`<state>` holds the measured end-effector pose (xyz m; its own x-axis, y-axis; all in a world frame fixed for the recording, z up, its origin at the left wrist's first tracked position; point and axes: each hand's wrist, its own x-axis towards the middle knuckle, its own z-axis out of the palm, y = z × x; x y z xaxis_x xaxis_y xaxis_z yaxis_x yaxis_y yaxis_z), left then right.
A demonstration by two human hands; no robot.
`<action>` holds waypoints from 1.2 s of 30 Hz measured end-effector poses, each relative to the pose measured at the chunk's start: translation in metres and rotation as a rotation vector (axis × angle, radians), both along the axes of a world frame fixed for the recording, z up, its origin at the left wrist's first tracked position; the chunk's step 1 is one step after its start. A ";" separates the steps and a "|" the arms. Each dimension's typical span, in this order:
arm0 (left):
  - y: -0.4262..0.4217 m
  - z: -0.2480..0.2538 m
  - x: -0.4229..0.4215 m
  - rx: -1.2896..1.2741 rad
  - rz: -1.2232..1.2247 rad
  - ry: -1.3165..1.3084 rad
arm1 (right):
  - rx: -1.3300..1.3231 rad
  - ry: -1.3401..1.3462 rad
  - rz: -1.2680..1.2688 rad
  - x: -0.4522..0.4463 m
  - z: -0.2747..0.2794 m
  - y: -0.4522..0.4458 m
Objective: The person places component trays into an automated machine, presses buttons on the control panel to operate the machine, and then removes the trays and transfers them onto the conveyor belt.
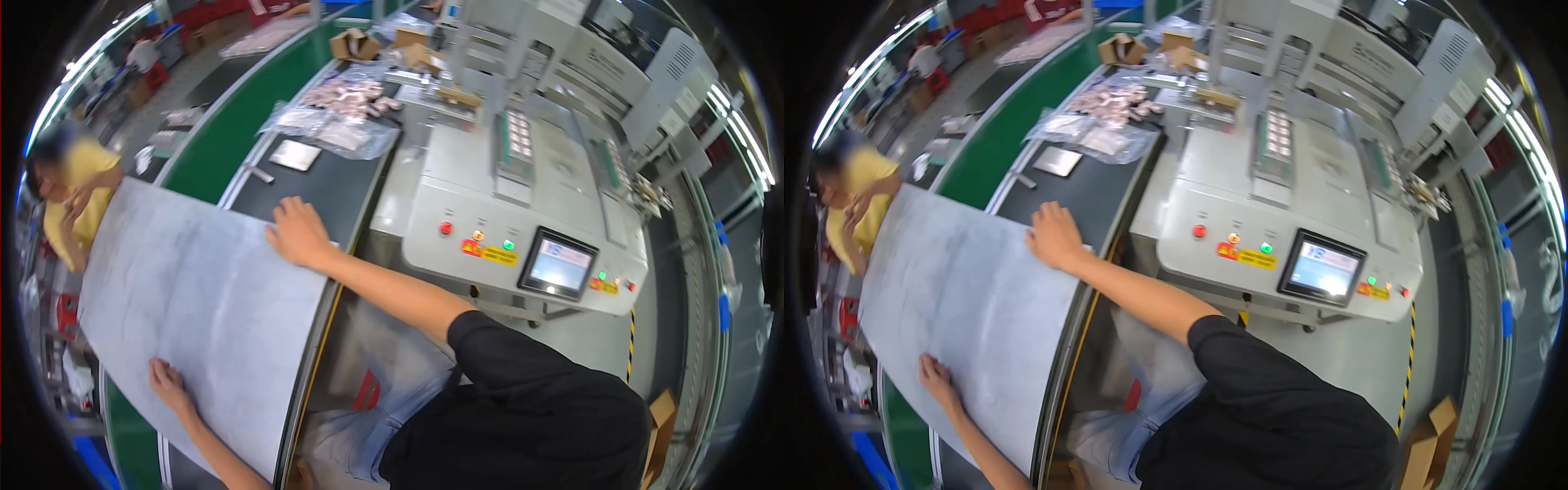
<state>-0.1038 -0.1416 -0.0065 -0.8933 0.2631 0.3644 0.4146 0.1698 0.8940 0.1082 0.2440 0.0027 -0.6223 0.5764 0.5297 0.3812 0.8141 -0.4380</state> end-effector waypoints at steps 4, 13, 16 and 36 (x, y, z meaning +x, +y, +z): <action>0.002 0.017 0.014 0.110 -0.124 -0.233 | 0.040 0.013 0.002 -0.001 -0.005 0.002; 0.004 0.017 0.019 -0.023 -0.137 -0.139 | -0.029 -0.104 0.015 0.003 0.004 -0.001; 0.006 0.021 0.021 -0.032 -0.152 -0.139 | -0.029 -0.117 0.015 0.004 0.005 -0.001; 0.007 0.025 0.025 -0.032 -0.113 -0.150 | 0.060 -0.067 0.015 -0.001 -0.003 0.002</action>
<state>-0.0788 -0.1347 0.0185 -0.9012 0.3740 0.2192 0.2950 0.1587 0.9422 0.1070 0.2462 -0.0005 -0.6662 0.5347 0.5199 0.3954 0.8443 -0.3617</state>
